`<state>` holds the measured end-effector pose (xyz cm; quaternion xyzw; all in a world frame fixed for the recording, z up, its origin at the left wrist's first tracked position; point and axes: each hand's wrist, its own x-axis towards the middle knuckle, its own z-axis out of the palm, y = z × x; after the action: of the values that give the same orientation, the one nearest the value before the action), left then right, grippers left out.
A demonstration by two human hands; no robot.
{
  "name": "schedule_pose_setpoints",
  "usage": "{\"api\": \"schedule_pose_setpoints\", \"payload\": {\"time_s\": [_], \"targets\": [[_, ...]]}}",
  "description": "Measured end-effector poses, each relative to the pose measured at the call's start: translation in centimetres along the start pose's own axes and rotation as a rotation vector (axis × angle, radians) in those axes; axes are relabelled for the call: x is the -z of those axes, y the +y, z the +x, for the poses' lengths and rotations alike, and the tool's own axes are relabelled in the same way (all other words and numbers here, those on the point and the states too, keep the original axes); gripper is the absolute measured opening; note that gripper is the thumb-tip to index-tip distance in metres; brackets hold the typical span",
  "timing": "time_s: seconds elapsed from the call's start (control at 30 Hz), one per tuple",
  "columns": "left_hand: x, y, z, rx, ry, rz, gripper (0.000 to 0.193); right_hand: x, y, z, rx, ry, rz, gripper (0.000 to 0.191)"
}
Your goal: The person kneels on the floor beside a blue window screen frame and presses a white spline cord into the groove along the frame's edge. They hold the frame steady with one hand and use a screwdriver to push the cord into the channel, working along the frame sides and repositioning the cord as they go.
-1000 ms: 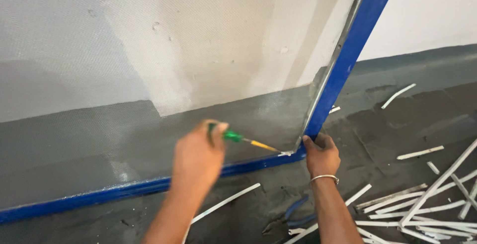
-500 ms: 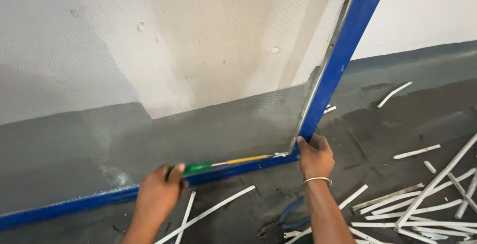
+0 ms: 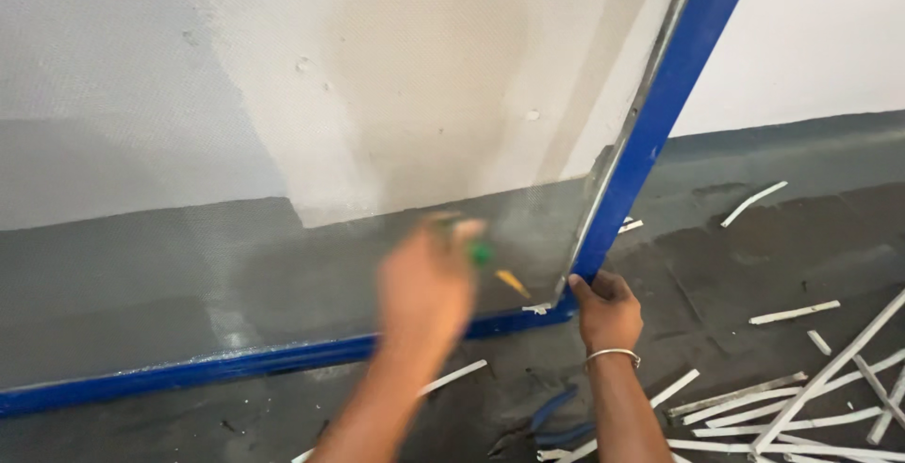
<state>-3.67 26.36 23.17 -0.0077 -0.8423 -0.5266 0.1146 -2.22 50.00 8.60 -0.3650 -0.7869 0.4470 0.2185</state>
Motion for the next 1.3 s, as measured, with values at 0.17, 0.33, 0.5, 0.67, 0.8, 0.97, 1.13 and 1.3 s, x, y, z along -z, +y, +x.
{"api": "schedule_pose_setpoints", "payload": {"time_s": [0.17,0.33,0.5,0.67,0.8,0.97,1.13,1.3], "targets": [[6.3,-14.0,-1.8,0.559,0.160,-0.108,0.052,-0.7,0.2,0.2,-0.039,0.018,0.004,0.041],[5.5,-19.2,-3.2,0.743,0.207,-0.466,0.039,-0.4,-0.7,-0.3,-0.097,0.012,0.012,0.038],[5.0,-18.0,-1.2,0.824,0.107,-0.336,0.047,0.1,-1.4,-0.9,-0.078,0.010,0.004,0.040],[5.5,-14.9,-0.4,0.728,0.108,-0.459,0.038,0.2,-1.2,-0.6,-0.092,-0.007,0.013,0.040],[6.9,-13.7,-1.6,0.640,0.191,-0.142,0.045,0.0,-0.9,-0.4,-0.075,-0.003,0.015,0.042],[8.8,-15.0,-2.4,0.641,0.243,-0.317,0.041,-0.1,-1.0,-0.6,-0.076,-0.005,0.082,0.041],[8.1,-18.0,-2.1,0.834,0.255,-0.400,0.037,0.0,-1.4,-0.8,-0.097,-0.003,0.013,0.040],[6.7,-20.1,-1.3,0.934,0.220,-0.471,0.033,0.1,-1.6,-0.9,-0.091,-0.011,0.054,0.040]]}}
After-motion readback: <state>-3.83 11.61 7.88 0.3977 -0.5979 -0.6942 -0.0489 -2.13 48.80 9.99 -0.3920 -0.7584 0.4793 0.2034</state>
